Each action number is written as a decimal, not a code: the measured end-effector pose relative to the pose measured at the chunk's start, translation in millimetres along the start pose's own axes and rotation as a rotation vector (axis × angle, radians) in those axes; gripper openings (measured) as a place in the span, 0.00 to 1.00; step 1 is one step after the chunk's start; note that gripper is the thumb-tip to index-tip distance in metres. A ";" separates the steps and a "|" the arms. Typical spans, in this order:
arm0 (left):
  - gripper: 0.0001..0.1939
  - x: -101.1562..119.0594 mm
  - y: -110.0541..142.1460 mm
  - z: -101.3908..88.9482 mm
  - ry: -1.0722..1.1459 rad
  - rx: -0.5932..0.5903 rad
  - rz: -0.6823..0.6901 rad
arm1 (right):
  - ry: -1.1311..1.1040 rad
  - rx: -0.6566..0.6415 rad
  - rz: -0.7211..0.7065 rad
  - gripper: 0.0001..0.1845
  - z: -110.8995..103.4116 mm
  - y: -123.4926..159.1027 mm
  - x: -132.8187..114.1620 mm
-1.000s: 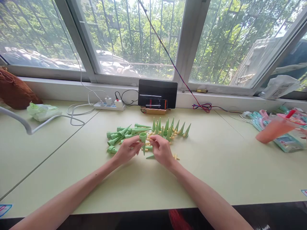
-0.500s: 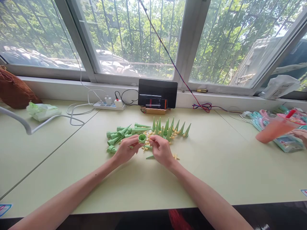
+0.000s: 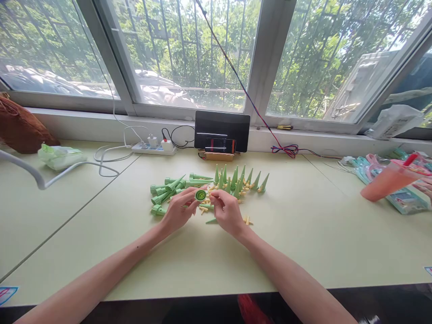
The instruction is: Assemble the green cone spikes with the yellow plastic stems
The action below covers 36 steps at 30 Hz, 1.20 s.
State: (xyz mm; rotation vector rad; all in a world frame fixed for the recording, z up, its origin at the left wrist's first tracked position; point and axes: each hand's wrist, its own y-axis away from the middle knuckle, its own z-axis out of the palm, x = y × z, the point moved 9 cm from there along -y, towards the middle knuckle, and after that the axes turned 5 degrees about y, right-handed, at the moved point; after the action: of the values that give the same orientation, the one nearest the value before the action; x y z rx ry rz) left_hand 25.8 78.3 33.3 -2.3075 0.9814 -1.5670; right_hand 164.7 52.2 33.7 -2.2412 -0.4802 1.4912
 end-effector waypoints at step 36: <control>0.26 -10.0 1.0 20.3 0.651 -0.142 -0.357 | 0.089 0.040 -0.116 0.09 -2.2 3.2 -6.8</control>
State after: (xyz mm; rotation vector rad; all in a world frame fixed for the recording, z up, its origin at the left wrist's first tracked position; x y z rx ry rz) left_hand 41.0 79.4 16.6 -2.1779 0.8375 -2.5725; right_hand 164.4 45.8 38.1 -2.1981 -0.5384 1.3263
